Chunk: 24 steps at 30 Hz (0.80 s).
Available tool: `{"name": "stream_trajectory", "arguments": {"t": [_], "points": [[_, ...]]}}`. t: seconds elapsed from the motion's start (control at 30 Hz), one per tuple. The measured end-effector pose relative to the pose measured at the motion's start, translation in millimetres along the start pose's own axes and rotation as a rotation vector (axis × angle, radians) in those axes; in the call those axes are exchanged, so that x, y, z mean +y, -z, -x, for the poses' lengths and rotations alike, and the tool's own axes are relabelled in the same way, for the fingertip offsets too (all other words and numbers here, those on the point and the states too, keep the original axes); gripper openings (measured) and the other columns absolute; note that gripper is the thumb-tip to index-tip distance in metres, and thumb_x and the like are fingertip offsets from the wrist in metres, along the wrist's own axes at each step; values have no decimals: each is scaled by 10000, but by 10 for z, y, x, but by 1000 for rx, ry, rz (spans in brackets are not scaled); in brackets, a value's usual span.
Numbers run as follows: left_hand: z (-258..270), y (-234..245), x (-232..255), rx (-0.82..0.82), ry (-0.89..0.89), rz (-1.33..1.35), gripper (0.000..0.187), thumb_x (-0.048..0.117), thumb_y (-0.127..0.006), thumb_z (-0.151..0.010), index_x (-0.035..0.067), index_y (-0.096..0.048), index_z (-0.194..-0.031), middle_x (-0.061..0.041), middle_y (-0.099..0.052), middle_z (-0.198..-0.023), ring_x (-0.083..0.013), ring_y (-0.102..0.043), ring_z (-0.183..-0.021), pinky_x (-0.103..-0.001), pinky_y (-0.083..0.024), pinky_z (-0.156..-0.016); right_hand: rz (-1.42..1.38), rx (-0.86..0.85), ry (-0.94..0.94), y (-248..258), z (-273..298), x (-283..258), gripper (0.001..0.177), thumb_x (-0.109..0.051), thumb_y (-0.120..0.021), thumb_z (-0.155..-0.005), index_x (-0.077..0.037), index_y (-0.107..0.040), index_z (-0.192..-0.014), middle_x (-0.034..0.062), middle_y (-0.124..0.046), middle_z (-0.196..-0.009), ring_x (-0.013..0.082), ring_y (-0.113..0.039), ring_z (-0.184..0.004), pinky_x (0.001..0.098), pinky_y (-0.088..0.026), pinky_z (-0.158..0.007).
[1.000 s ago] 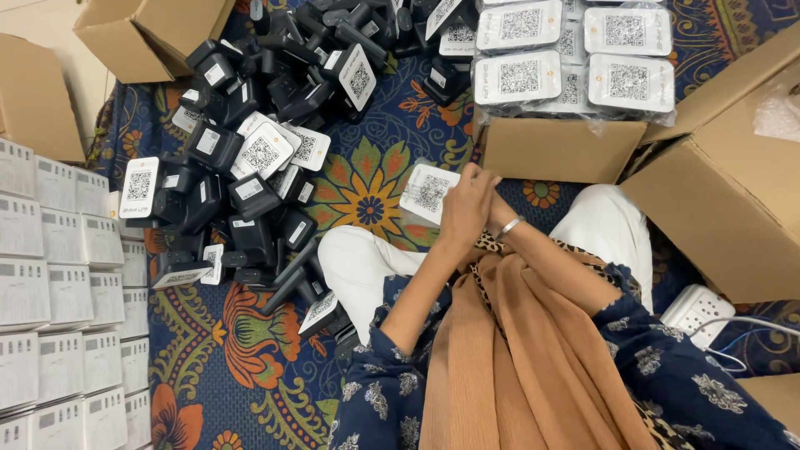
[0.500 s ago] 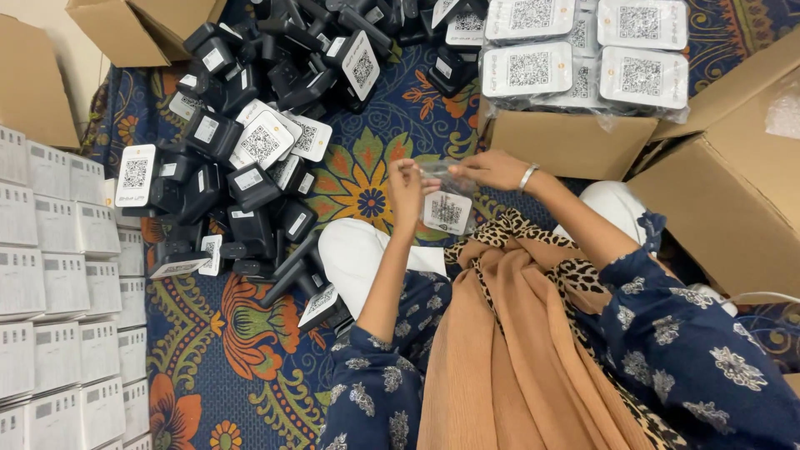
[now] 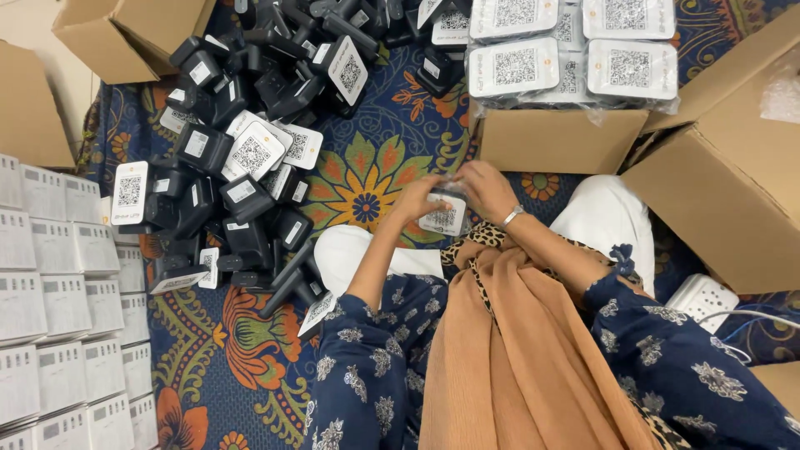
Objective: The person packs electronic handheld scanners into plastic bags and places them into a cardboard box.
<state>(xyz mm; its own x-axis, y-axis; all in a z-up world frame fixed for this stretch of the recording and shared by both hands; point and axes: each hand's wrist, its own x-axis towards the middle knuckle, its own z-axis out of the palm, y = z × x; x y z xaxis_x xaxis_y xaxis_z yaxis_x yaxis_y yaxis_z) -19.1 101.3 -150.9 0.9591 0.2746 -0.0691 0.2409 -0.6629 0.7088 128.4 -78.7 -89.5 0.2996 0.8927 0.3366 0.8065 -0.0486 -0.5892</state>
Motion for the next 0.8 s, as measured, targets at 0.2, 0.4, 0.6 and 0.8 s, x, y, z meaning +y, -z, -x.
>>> {"name": "stream_trajectory", "arguments": {"t": [0.2, 0.4, 0.6, 0.8], "points": [[30, 65, 32, -8, 70, -80, 593, 520, -853, -682, 97, -767, -1090, -127, -763, -960, -334, -718, -907, -464, -530, -774, -508, -291, -434, -762, 330, 721, 500, -451, -520, -1055, -47, -621, -1332, 118, -681, -1247, 260, -650, -1153, 362, -502, -960], [-102, 762, 599, 251, 147, -38, 463, 496, -761, -896, 34, -768, -932, -168, -721, -796, -301, -706, -759, -426, -510, -709, -786, 39, -499, -78, 15, 798, 609, -501, -525, -1046, -62, -505, -1468, 141, -650, -1331, 222, -633, -1192, 349, -530, -965], [-810, 1247, 1451, 554, 125, 1093, 334, 336, -634, -1019, 20, -638, -1126, -71, -743, -1049, -129, -711, -928, -288, -555, -818, -1078, 326, -606, 1217, -468, 295, 683, -444, -568, -1040, -93, -303, -1563, 143, -582, -1400, 256, -604, -1327, 418, -566, -1022], [-2095, 221, 2214, 663, -58, 998, 488, 197, -683, -984, -13, -510, -1390, -98, -646, -1223, -150, -602, -1101, -301, -490, -952, -1283, 418, -460, 1688, -1073, 491, 645, -301, -657, -1006, -140, -278, -1503, 100, -599, -1363, 266, -629, -1228, 438, -575, -967]]}}
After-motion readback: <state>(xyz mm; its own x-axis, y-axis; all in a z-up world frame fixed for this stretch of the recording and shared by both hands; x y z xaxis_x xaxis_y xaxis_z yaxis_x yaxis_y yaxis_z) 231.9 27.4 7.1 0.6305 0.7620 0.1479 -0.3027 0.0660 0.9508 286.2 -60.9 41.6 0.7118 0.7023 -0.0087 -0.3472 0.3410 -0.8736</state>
